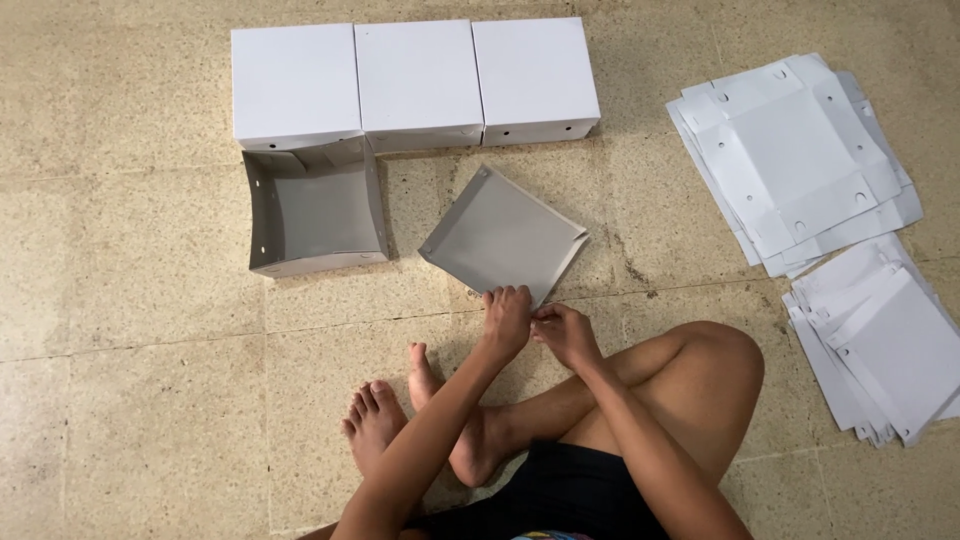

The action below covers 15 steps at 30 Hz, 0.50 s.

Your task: Assembling a cardboard box by folding flaps and edges on the floor.

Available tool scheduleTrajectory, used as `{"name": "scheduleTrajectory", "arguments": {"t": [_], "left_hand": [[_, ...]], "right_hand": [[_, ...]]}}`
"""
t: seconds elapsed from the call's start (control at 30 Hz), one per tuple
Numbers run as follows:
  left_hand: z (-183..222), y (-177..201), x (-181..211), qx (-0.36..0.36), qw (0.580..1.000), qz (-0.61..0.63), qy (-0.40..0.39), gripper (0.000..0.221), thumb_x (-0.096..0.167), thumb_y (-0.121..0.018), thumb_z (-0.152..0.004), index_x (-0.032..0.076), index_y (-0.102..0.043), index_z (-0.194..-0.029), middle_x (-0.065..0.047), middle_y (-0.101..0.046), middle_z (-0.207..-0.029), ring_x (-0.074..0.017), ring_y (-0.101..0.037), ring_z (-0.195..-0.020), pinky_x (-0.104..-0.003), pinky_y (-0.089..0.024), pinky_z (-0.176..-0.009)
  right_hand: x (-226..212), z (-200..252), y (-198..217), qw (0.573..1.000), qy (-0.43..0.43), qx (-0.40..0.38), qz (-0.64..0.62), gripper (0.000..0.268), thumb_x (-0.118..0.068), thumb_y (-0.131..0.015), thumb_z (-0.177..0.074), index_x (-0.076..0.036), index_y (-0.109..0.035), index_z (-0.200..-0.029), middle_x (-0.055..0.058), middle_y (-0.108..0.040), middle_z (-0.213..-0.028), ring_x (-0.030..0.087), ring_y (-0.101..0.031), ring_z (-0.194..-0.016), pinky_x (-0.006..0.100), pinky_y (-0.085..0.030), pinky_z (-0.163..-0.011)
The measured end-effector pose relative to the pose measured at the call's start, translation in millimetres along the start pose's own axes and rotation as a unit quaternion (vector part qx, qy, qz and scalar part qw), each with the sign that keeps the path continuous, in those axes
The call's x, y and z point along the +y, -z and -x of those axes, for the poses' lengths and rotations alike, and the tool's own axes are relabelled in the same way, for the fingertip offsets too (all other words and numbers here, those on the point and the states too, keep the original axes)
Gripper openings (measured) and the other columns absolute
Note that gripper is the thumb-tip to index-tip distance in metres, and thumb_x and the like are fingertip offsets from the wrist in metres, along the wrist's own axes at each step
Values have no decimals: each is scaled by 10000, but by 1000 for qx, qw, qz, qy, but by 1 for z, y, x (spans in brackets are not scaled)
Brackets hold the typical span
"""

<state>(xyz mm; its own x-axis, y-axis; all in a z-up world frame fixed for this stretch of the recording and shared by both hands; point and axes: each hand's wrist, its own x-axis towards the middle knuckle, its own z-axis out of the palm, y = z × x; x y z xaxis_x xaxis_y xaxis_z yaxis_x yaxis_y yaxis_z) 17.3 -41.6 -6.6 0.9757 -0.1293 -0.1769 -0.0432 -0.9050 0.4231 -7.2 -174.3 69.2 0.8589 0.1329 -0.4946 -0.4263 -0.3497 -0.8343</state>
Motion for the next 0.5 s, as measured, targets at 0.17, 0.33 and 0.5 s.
{"name": "scheduleTrajectory", "arguments": {"t": [0.17,0.33,0.5], "left_hand": [[13,20,8,-17,999,-34,-23,42,134,-658,-820,125,-694,-839,-92,-697,-820,-291,-657,-900,-505,-316,-992],[11,23,11,-79,996,25,-32,143,246,-680,-752,104,-698,-753,-143,-683,-755,-326,-648,-842,-607,-223,-1055],[5,23,8,-63,997,-14,-30,86,83,-660,-733,92,-722,-792,-110,-701,-750,-328,-672,-866,-656,-178,-1093]], "right_hand": [[-23,10,2,999,12,-8,39,373,-102,-707,-926,134,-614,-1199,379,-637,-1146,478,-677,-1049,537,-589,-857],[-21,8,1,994,8,-9,107,311,-62,-607,-930,106,-613,-1192,354,-659,-1082,515,-668,-1038,579,-580,-858],[-14,4,-2,992,-10,16,128,293,-192,-688,-912,19,-685,-1114,285,-699,-1099,455,-678,-1066,534,-561,-892]]}}
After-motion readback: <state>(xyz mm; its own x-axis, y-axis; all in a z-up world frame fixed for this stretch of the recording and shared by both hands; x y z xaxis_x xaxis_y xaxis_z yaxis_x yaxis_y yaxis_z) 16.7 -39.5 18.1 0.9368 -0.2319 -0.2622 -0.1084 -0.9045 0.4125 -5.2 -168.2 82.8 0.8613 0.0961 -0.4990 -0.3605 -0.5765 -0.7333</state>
